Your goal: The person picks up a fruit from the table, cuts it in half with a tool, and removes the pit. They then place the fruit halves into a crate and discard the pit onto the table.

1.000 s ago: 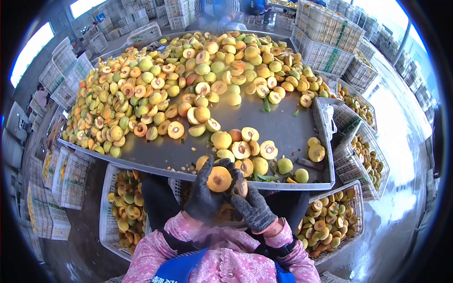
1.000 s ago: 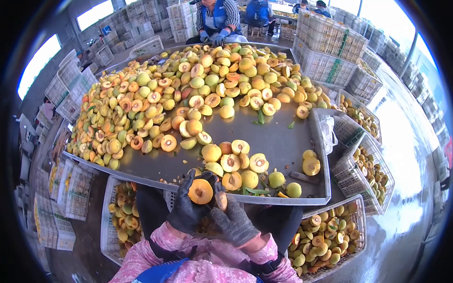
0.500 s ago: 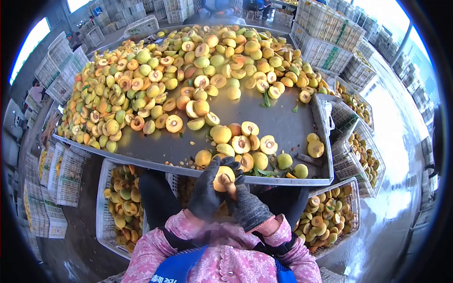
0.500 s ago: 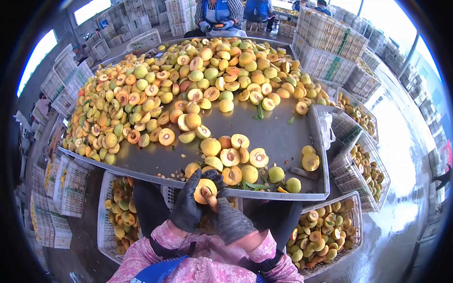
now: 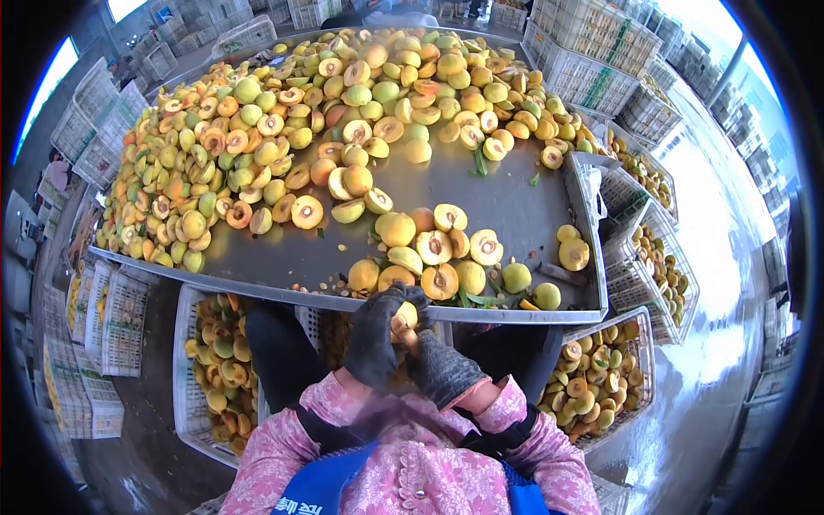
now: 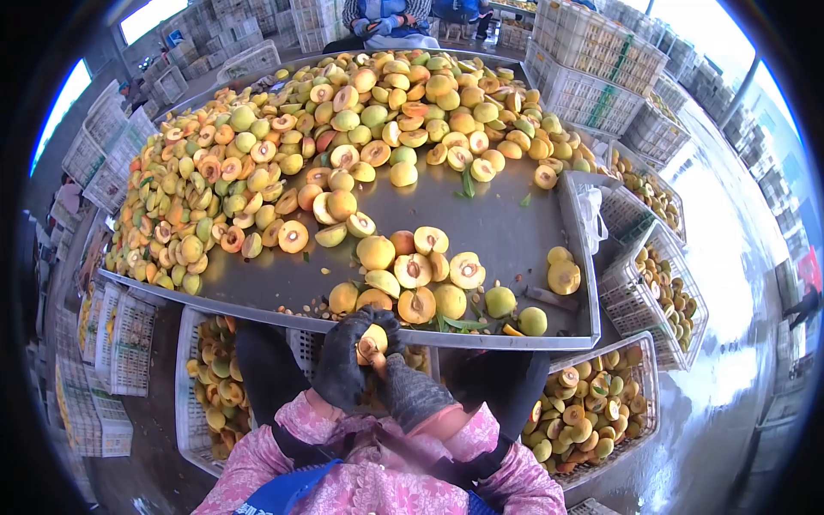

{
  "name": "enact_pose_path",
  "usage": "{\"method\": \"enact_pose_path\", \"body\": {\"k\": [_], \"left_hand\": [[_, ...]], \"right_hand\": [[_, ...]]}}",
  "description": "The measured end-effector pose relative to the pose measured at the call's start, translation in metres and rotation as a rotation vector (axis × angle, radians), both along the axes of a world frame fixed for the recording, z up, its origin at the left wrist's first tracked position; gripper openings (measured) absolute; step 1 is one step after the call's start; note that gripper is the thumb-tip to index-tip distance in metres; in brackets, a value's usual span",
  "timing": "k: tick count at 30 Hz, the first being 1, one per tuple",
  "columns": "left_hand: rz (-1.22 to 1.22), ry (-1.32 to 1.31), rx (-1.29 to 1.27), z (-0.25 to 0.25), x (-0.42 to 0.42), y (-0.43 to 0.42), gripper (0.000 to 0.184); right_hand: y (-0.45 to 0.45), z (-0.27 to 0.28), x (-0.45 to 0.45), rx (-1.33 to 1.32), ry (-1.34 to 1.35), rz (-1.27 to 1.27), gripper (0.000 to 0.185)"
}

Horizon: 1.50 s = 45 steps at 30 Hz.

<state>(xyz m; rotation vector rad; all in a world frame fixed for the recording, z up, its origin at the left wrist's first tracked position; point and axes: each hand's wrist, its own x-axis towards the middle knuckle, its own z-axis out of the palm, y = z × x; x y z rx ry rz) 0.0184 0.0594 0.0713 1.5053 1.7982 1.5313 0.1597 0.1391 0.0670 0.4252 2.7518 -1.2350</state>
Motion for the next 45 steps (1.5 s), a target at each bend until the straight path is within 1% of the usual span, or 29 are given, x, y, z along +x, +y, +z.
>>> {"method": "enact_pose_path", "body": {"k": [2, 4, 6, 8, 10, 11, 12, 13, 14, 16, 19, 21, 23, 26, 27, 28, 29, 30, 31, 32, 33, 34, 36, 37, 39, 40, 42, 43, 45], "left_hand": [[-0.013, 0.128, 0.087, 0.02, 0.003, 0.001, 0.033], [-0.027, 0.184, 0.088, 0.031, 0.006, 0.0, 0.032], [-0.04, 0.175, 0.013, 0.034, 0.005, -0.002, 0.03], [0.024, 0.238, 0.092, 0.019, 0.003, -0.002, 0.038], [0.078, -0.056, 0.067, 0.0, 0.004, -0.002, 0.038], [0.098, -0.381, 0.002, -0.01, 0.009, -0.003, 0.034], [0.117, -0.551, -0.049, -0.01, 0.012, -0.002, 0.03], [0.149, -0.725, -0.092, -0.009, 0.015, -0.001, 0.027], [0.183, -0.745, -0.121, -0.003, 0.017, 0.001, 0.026], [0.184, -0.741, -0.148, 0.0, 0.02, -0.001, 0.024], [0.151, -0.752, -0.14, 0.005, 0.022, -0.001, 0.022], [0.201, -0.862, -0.14, 0.009, 0.024, 0.001, 0.021], [0.199, -0.943, -0.156, -0.004, 0.02, 0.0, 0.021], [0.098, -1.089, -0.14, -0.009, 0.015, -0.003, 0.021], [0.055, -1.147, -0.124, -0.009, 0.015, -0.004, 0.023], [0.07, -1.072, -0.12, -0.025, 0.016, -0.008, 0.024], [0.084, -0.996, -0.112, -0.056, 0.017, -0.012, 0.026], [0.093, -0.92, -0.098, -0.054, 0.017, -0.01, 0.028], [0.104, -0.845, -0.083, -0.053, 0.017, -0.009, 0.031], [0.113, -0.772, -0.063, -0.049, 0.018, -0.01, 0.032], [0.125, -0.611, -0.035, -0.038, 0.014, -0.011, 0.032], [0.148, -0.452, -0.005, -0.026, 0.01, -0.012, 0.031], [0.193, 0.037, 0.064, -0.009, -0.011, -0.03, 0.027], [0.36, 0.224, -0.026, 0.023, -0.017, -0.049, 0.024], [0.62, 0.113, 0.053, 0.031, -0.046, -0.088, 0.021], [0.708, -0.196, 0.22, 0.011, -0.067, -0.11, 0.022], [0.845, -0.346, -0.184, 0.027, -0.113, -0.163, 0.027], [0.914, 0.049, -0.352, 0.025, -0.12, -0.172, 0.029], [0.961, 0.86, -0.663, 0.017, -0.13, -0.18, 0.034]], "right_hand": [[-0.002, -0.024, -0.001, -0.028, 0.079, -0.011, 0.045], [0.003, -0.024, 0.004, -0.289, 0.102, -0.032, 0.039], [0.007, -0.011, 0.003, -0.558, 0.104, -0.075, 0.034], [0.004, 0.018, 0.001, -0.842, 0.077, -0.142, 0.029], [0.007, -0.002, 0.005, -0.615, 0.166, -0.014, 0.028], [0.008, -0.006, 0.007, -0.613, 0.121, -0.015, 0.028], [0.008, -0.005, 0.007, -0.611, 0.076, -0.015, 0.028], [0.008, 0.019, 0.005, -0.717, -0.061, -0.079, 0.028], [0.008, 0.031, 0.004, -0.821, -0.201, -0.145, 0.029], [0.005, 0.012, 0.009, -0.824, -0.17, -0.113, 0.031], [0.009, -0.01, 0.013, -0.736, 0.075, 0.111, 0.035], [0.008, -0.013, 0.017, -0.976, 0.059, 0.088, 0.037], [0.003, -0.006, 0.017, -1.536, -0.213, -0.186, 0.039], [0.003, -0.029, 0.021, -1.518, -0.146, -0.13, 0.038], [0.0, -0.04, 0.023, -1.32, -0.011, -0.009, 0.037], [-0.004, -0.049, 0.026, -1.114, 0.118, 0.107, 0.035], [-0.005, -0.054, 0.027, -0.995, 0.181, 0.173, 0.036], [-0.006, -0.052, 0.027, -0.873, 0.248, 0.229, 0.038], [-0.006, -0.05, 0.027, -0.847, 0.252, 0.239, 0.042], [-0.005, -0.045, 0.03, -0.99, 0.196, 0.191, 0.04], [-0.004, -0.035, 0.031, -1.132, 0.141, 0.133, 0.039], [-0.001, -0.011, 0.034, -1.434, 0.02, 0.006, 0.031], [0.006, -0.013, 0.031, -1.163, -0.083, 0.071, 0.025], [0.008, -0.041, 0.027, -0.594, -0.043, 0.244, 0.024], [-0.003, -0.054, 0.022, -0.138, -0.291, -0.036, 0.03], [-0.007, -0.07, 0.026, -0.16, -0.217, -0.024, 0.031], [-0.013, -0.113, 0.03, -0.209, -0.068, 0.0, 0.034], [-0.01, -0.099, 0.025, -0.248, -0.119, 0.041, 0.04], [-0.006, -0.072, 0.017, -0.286, -0.241, 0.013, 0.043]]}}
